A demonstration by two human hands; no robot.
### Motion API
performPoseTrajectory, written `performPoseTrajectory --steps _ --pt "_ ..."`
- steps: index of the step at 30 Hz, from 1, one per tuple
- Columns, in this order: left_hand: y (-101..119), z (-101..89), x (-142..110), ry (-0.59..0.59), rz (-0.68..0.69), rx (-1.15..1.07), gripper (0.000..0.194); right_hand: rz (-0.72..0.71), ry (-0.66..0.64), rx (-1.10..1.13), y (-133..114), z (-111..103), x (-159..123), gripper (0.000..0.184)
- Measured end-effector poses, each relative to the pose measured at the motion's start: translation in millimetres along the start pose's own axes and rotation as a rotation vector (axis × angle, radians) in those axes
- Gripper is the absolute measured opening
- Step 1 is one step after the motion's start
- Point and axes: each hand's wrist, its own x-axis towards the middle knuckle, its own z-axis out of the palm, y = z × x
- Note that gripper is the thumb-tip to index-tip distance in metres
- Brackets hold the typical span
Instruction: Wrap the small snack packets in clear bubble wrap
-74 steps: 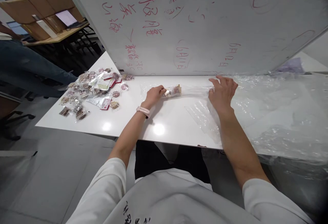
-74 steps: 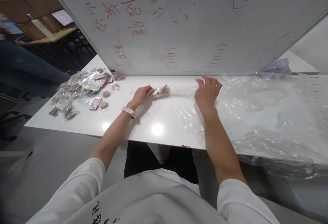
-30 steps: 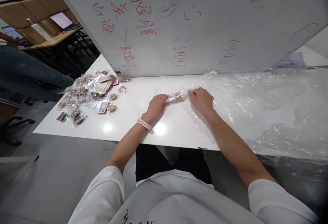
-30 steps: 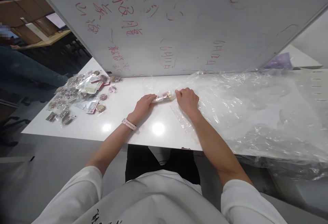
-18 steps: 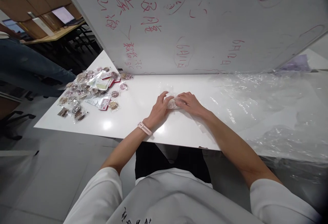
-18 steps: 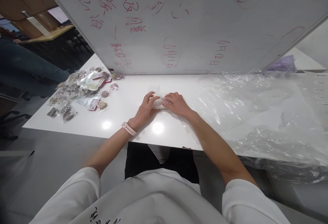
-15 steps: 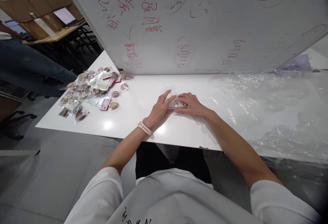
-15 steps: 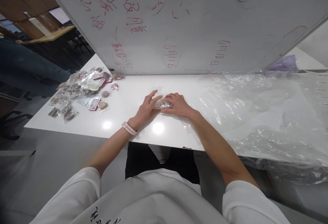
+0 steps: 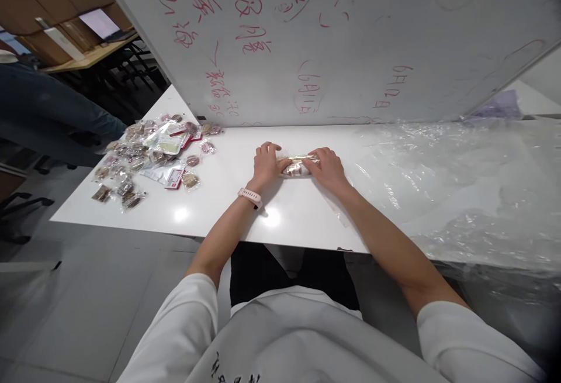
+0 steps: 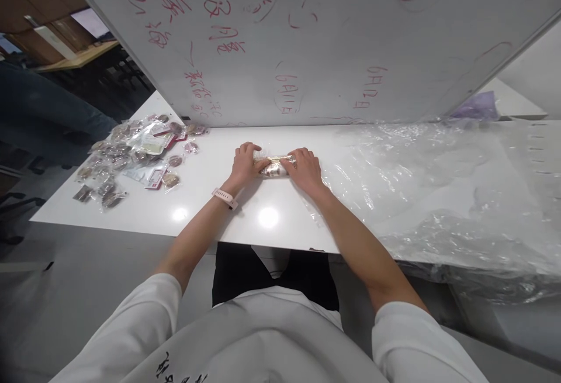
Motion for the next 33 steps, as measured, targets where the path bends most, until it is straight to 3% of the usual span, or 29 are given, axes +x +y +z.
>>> performPoseTrajectory --steps 2,4,7,11,15,18,21,26,30,32,33 --pt "1.3 3.5 10.7 -0.034 -0.043 -0.04 0.038 -0.012 0.061 -0.038 2.0 5.0 2.6 0.039" --pt "2.4 4.2 16.2 -0.107 -0.046 -0.123 0.028 -0.037 0.061 -0.036 3.2 7.4 5.0 0.037" --pt "2.7 0.0 14.4 -0.202 0.061 -0.199 0.021 -0.039 -0.009 -0.012 2.1 8.1 8.1 0.026" --pt "2.9 -5.8 3.8 -0.249 0.166 -0.162 0.029 -0.026 -0.061 0.124 -3.2 -1.5 8.1 0.022" --pt "11.3 -5.4 -7.9 -0.204 0.206 -0.295 0.013 -0.026 -0.355 0.483 -2.7 -34.2 3.1 0.045" --pt "20.4 -4.2 -17.6 -0.204 0.299 -0.364 0.01 -0.042 -0.571 0.547 2.6 -62.6 -1.2 0.07" --pt "25.9 -2.4 -24.9 -0.195 0.35 -0.435 0.01 -0.026 -0.658 0.494 3.0 -78.5 -4.9 0.062" --pt "33.3 0.2 -34.1 -0.223 0.396 -0.597 0.015 0.003 -0.542 0.494 -16.6 -95.2 -15.5 0.032" --pt "40.9 1.4 -42.0 -0.219 0.49 -0.713 0.038 -0.064 -0.472 0.355 -13.6 -146.3 -30.8 0.027" --pt "40.0 4.1 -42.6 -0.222 0.428 -0.696 0.049 0.031 -0.255 0.296 11.8 -183.0 -34.6 0.03" --pt "38.2 6.2 -41.7 -0.244 0.37 -0.667 0.051 0.11 -0.021 0.294 31.8 -202.0 -33.0 0.031"
